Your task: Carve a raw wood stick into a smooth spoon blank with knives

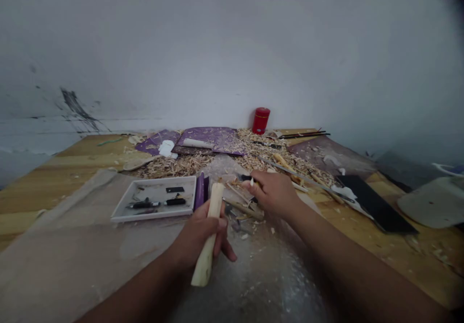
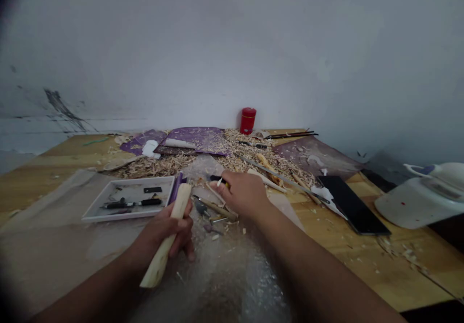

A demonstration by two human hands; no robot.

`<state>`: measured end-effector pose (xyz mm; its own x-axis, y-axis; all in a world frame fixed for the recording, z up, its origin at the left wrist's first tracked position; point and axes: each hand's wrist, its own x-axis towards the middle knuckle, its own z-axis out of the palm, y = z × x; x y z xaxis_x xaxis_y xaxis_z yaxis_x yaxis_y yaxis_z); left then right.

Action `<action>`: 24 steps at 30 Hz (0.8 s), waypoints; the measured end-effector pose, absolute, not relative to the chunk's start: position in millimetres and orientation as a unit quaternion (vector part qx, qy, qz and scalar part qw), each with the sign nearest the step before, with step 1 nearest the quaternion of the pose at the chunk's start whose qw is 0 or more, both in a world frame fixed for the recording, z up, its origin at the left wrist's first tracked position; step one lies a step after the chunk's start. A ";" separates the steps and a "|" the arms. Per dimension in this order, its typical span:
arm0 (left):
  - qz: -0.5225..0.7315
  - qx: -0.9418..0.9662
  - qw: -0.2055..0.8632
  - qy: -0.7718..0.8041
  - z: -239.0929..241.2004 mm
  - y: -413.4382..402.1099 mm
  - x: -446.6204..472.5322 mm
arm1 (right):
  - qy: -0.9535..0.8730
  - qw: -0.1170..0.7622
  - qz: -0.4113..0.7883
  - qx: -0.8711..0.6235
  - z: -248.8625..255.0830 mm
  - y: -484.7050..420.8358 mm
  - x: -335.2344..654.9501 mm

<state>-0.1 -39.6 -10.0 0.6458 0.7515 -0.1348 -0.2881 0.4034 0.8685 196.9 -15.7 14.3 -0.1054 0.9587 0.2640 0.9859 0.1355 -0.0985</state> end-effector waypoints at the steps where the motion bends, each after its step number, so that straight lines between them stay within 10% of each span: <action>1: 0.322 0.443 0.792 0.269 -11.6 -35.9 0.3 | -0.762 0.128 -0.044 -0.634 13.8 -19.3 190.9; 24: 0.296 0.458 0.775 0.320 -6.9 -51.2 6.2 | -0.662 0.092 -0.087 -0.739 19.4 -5.6 214.9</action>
<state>6.2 -51.2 -6.9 0.6208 0.7509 -0.2253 -0.1655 0.4064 0.8986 214.9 -5.6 19.4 0.1094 0.9620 0.2504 0.9940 -0.1077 -0.0205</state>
